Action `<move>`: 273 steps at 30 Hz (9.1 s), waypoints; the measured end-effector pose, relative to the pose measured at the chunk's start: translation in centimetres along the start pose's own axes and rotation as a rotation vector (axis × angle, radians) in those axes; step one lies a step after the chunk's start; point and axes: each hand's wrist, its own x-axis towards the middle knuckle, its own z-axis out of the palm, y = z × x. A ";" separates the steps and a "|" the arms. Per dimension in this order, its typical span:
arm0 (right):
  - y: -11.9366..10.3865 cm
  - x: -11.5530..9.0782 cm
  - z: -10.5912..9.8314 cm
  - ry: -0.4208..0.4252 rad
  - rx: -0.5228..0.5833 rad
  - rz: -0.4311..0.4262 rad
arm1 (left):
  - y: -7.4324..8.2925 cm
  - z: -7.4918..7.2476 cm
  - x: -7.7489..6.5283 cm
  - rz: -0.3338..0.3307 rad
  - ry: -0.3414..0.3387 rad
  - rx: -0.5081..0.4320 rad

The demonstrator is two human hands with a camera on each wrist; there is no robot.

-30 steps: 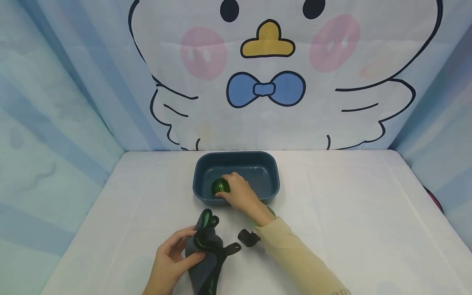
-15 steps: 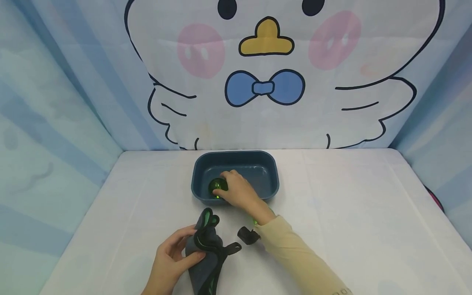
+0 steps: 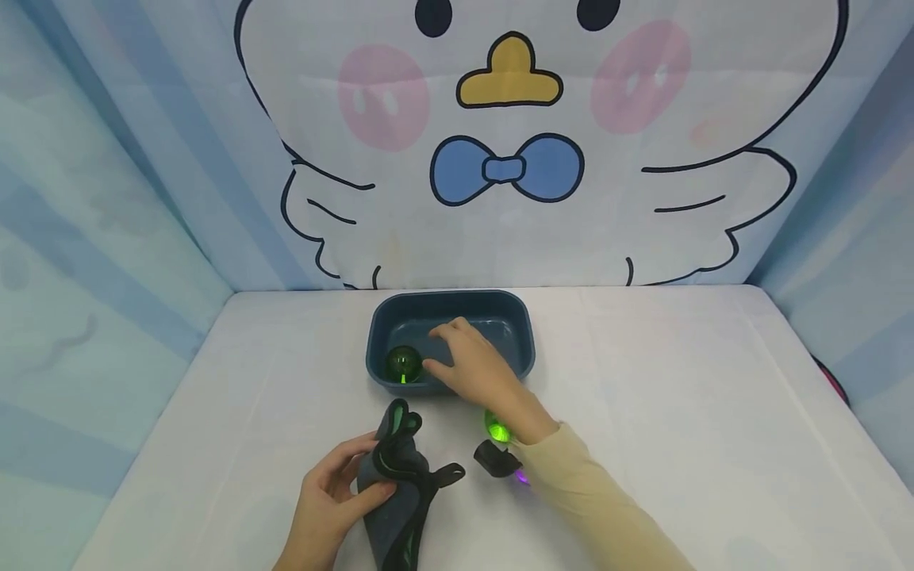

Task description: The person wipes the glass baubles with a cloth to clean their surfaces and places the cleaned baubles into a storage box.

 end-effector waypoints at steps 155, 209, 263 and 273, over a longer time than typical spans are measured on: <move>-0.6 -8.7 0.5 0.188 0.386 -0.413 | 1.3 1.6 3.2 0.504 -0.343 0.013; 1.6 -8.6 0.4 0.137 0.434 -0.499 | 1.5 3.1 3.2 0.322 -0.194 -0.055; 0.4 -8.6 1.2 0.170 0.603 -0.362 | 2.6 2.7 3.6 0.374 -0.213 -0.018; 0.6 -8.9 0.9 0.243 0.447 -0.514 | 2.3 2.7 3.5 0.392 -0.224 -0.027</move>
